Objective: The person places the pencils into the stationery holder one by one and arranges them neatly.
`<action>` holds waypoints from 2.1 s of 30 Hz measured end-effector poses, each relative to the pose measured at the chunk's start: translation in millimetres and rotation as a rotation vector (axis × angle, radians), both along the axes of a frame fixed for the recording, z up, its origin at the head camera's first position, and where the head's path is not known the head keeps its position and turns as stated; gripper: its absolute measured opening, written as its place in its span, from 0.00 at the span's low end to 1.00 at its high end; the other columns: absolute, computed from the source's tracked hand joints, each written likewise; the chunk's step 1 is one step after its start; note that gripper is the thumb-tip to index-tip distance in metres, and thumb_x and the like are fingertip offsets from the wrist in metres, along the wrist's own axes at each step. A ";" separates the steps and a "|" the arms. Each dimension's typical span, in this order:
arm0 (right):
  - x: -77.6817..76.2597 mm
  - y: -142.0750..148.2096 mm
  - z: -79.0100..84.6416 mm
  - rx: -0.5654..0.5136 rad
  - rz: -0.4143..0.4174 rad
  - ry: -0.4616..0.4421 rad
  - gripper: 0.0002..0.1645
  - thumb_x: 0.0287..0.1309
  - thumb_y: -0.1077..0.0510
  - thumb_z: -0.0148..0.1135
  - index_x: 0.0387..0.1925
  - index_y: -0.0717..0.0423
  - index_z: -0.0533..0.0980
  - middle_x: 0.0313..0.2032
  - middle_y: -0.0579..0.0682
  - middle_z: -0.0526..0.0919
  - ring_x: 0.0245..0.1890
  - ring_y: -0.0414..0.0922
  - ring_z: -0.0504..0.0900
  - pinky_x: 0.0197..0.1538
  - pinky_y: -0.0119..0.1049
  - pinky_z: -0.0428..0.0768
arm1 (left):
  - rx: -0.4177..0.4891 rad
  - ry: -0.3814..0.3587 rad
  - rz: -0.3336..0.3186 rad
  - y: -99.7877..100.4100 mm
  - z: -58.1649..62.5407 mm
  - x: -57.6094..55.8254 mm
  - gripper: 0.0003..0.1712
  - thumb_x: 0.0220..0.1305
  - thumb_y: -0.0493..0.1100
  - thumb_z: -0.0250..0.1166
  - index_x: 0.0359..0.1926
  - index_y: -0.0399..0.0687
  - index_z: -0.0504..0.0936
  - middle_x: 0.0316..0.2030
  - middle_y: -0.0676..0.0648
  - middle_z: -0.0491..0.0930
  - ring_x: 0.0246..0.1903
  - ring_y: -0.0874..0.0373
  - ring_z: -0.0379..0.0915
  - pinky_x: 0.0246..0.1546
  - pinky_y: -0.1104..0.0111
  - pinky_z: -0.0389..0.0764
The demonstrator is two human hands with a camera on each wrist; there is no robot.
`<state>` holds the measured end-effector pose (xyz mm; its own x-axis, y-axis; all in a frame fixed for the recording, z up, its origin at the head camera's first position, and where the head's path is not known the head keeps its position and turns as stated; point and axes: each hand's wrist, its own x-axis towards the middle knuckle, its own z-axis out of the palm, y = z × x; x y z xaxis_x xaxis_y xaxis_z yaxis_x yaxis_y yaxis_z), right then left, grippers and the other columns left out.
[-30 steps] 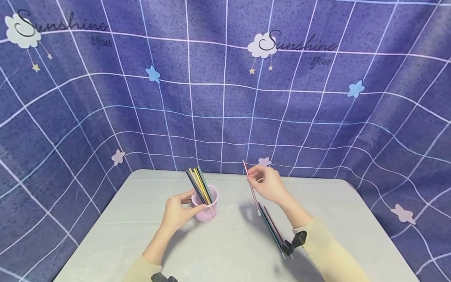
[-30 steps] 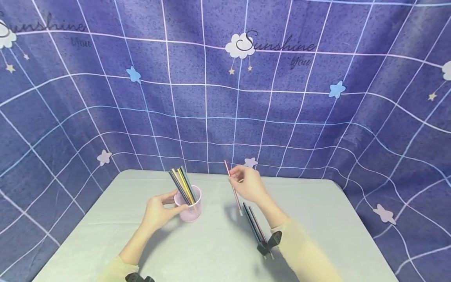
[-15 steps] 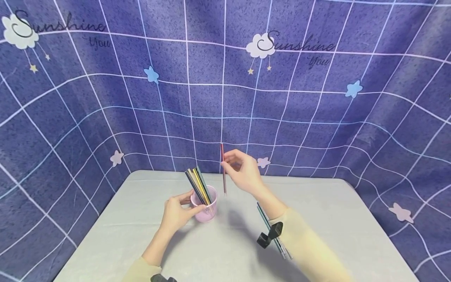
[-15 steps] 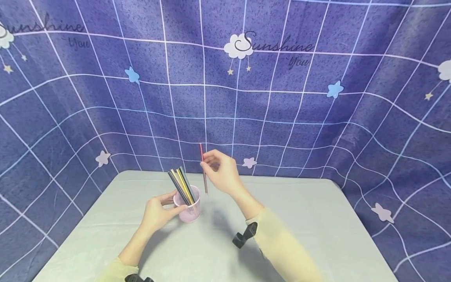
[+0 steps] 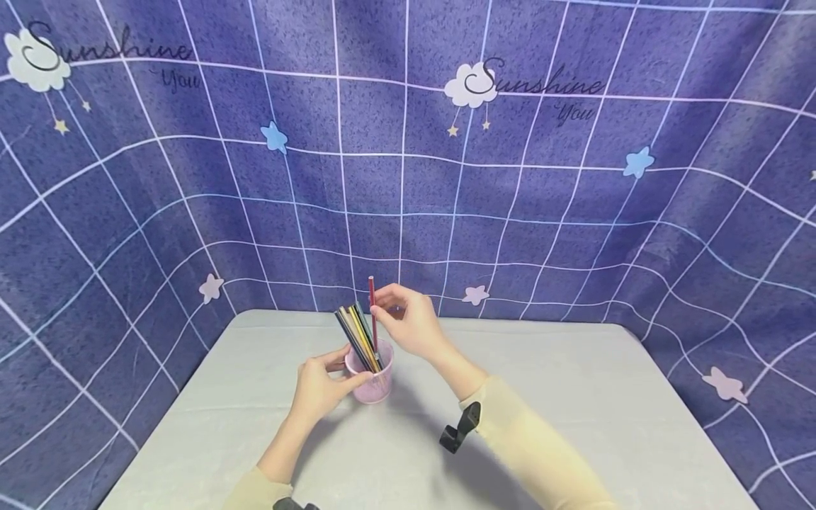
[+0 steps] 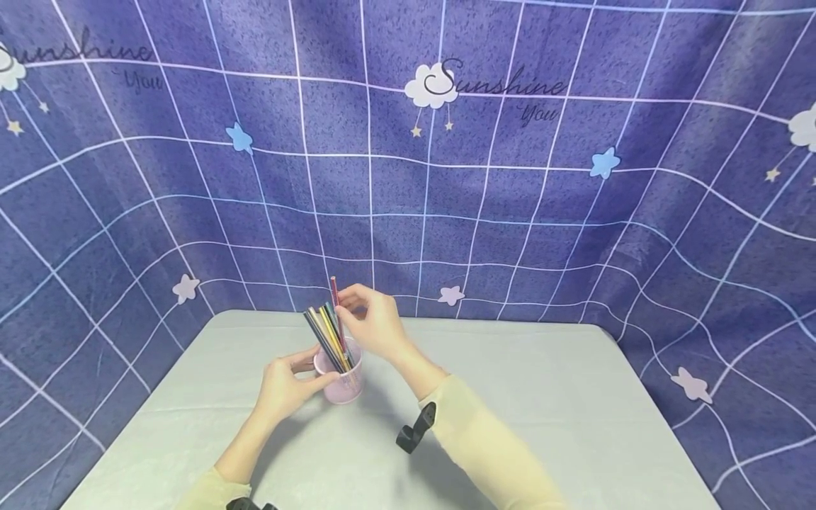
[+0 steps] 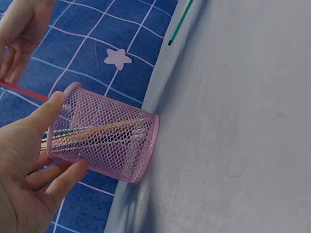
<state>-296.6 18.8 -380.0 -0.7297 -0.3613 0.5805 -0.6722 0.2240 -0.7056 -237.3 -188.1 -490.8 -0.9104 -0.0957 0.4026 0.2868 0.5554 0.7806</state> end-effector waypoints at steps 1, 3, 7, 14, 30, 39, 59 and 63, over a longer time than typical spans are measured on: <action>-1.2 -1.9 -3.7 0.010 0.003 -0.006 0.08 0.67 0.64 0.71 0.46 0.60 0.84 0.39 0.55 0.93 0.40 0.49 0.92 0.44 0.30 0.91 | -0.002 0.001 0.000 0.0 -0.1 0.0 0.41 0.47 0.50 0.88 0.61 0.38 0.86 0.44 0.40 0.93 0.43 0.44 0.93 0.45 0.52 0.93; -3.6 -5.1 -11.1 0.030 0.007 -0.023 0.07 0.67 0.65 0.70 0.46 0.60 0.84 0.40 0.55 0.93 0.41 0.49 0.92 0.44 0.28 0.91 | 0.001 0.006 -0.004 0.0 -0.2 0.2 0.41 0.47 0.50 0.88 0.61 0.38 0.86 0.44 0.40 0.93 0.42 0.44 0.93 0.45 0.51 0.92; -8.3 -9.5 -24.1 0.054 0.010 -0.074 0.06 0.67 0.66 0.69 0.45 0.60 0.84 0.39 0.55 0.93 0.41 0.48 0.92 0.43 0.27 0.91 | -0.003 0.016 -0.011 -0.3 -1.3 -0.2 0.41 0.47 0.50 0.88 0.61 0.39 0.86 0.44 0.40 0.93 0.42 0.43 0.93 0.45 0.49 0.92; -15.2 -14.5 -39.6 0.132 -0.009 -0.060 0.06 0.67 0.65 0.69 0.45 0.61 0.85 0.39 0.55 0.93 0.39 0.48 0.92 0.44 0.28 0.91 | -0.001 0.013 -0.003 -0.8 -1.2 -0.3 0.40 0.47 0.50 0.88 0.61 0.40 0.87 0.43 0.41 0.93 0.42 0.44 0.93 0.44 0.48 0.92; -22.8 -31.3 -54.9 0.267 -0.080 0.007 0.09 0.65 0.61 0.73 0.46 0.58 0.89 0.36 0.50 0.94 0.32 0.42 0.93 0.37 0.20 0.86 | -0.011 0.026 -0.010 -2.1 -1.6 0.8 0.40 0.49 0.50 0.88 0.62 0.40 0.86 0.44 0.41 0.93 0.42 0.43 0.93 0.44 0.48 0.92; -25.3 -38.8 -58.7 0.273 -0.104 -0.005 0.08 0.62 0.64 0.75 0.42 0.60 0.89 0.33 0.51 0.93 0.31 0.43 0.92 0.35 0.19 0.83 | -0.014 0.022 -0.012 -1.8 -0.6 2.2 0.39 0.50 0.50 0.87 0.62 0.41 0.86 0.44 0.40 0.93 0.43 0.43 0.93 0.43 0.50 0.93; -26.8 8.2 -41.0 0.197 -0.127 0.094 0.05 0.59 0.66 0.72 0.38 0.59 0.88 0.30 0.50 0.92 0.28 0.42 0.90 0.36 0.25 0.88 | 0.006 0.033 -0.002 1.0 -1.6 2.3 0.40 0.47 0.50 0.88 0.60 0.37 0.87 0.44 0.40 0.93 0.42 0.43 0.93 0.48 0.46 0.91; -28.3 31.8 -28.6 0.216 -0.176 0.103 0.05 0.59 0.65 0.73 0.37 0.60 0.88 0.30 0.50 0.92 0.27 0.42 0.89 0.35 0.29 0.89 | 0.003 0.016 -0.003 0.5 -1.2 1.8 0.40 0.47 0.50 0.88 0.60 0.37 0.86 0.44 0.40 0.93 0.42 0.44 0.93 0.49 0.46 0.91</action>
